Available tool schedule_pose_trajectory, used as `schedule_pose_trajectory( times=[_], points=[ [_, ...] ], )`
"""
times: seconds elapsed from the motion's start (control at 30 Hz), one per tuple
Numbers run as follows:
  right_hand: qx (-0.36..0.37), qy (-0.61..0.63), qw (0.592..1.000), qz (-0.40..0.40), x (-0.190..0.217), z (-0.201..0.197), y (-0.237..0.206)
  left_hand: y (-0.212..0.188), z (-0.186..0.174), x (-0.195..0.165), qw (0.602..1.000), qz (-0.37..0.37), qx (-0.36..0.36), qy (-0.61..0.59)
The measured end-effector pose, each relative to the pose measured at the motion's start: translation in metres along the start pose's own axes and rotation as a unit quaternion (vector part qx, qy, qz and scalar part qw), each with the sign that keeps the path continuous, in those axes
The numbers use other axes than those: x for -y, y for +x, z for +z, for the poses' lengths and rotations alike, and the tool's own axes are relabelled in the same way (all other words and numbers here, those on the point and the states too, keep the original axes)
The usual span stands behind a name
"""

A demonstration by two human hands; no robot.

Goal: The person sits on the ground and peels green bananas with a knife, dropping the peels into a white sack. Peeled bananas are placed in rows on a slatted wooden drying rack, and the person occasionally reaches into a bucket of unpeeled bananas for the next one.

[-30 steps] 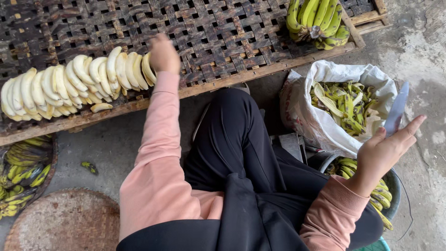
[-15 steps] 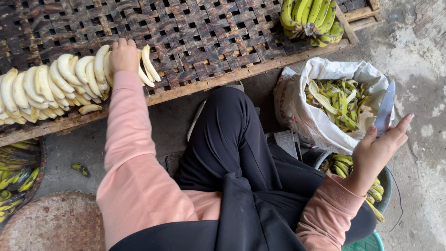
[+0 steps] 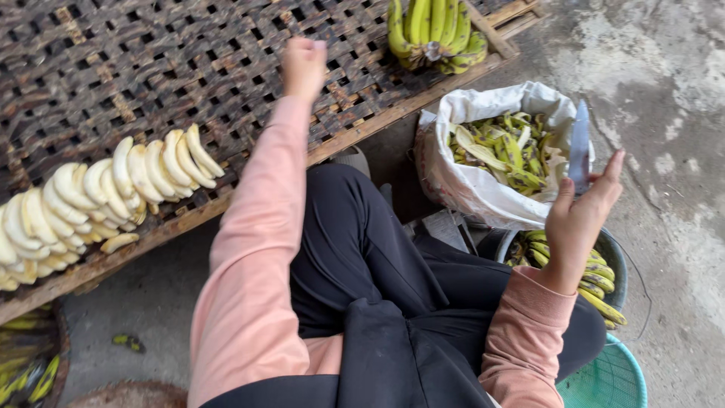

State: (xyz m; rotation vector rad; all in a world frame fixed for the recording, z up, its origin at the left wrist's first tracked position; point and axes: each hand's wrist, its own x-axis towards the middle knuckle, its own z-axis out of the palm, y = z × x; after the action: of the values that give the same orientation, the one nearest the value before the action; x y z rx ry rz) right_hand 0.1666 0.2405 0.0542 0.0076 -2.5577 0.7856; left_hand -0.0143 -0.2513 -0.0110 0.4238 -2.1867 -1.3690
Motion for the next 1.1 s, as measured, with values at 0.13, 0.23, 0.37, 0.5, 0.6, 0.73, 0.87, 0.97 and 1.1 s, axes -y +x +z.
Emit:
schedule_pose_trajectory(
  times=[0.13,0.23,0.37,0.5,0.6,0.73,0.87,0.97,1.1],
  points=[
    [-0.015,0.000,1.000,-0.017,-0.001,-0.002,0.004,0.001,0.121,-0.053,0.919,-0.325,0.163,-0.151],
    [-0.025,0.006,1.000,-0.005,-0.004,-0.003,0.004,0.002,0.155,-0.076,0.942,-0.273,0.104,-0.163],
    [-0.030,0.003,1.000,-0.004,-0.006,-0.006,0.007,0.006,0.163,-0.085,0.903,-0.324,0.151,-0.237],
    [-0.026,0.017,0.999,0.013,0.001,-0.005,0.008,-0.009,0.164,-0.089,0.999,-0.043,0.006,0.015],
    [-0.023,0.019,1.000,0.009,0.009,-0.002,0.006,-0.027,0.169,-0.094,0.988,0.142,-0.053,0.026],
    [-0.022,0.026,0.999,-0.021,0.014,-0.005,0.006,-0.016,0.168,-0.117,0.958,0.273,-0.069,0.059],
    [-0.025,0.155,0.988,-0.010,0.024,-0.002,0.008,-0.040,0.165,-0.163,0.985,0.117,0.108,-0.066],
    [0.004,0.260,0.965,0.020,0.034,0.000,0.007,-0.100,0.146,-0.188,0.950,0.183,0.214,-0.137],
    [0.029,0.309,0.950,-0.013,0.047,-0.002,-0.003,-0.185,0.124,-0.202,0.945,0.244,0.218,0.001]
  ],
)
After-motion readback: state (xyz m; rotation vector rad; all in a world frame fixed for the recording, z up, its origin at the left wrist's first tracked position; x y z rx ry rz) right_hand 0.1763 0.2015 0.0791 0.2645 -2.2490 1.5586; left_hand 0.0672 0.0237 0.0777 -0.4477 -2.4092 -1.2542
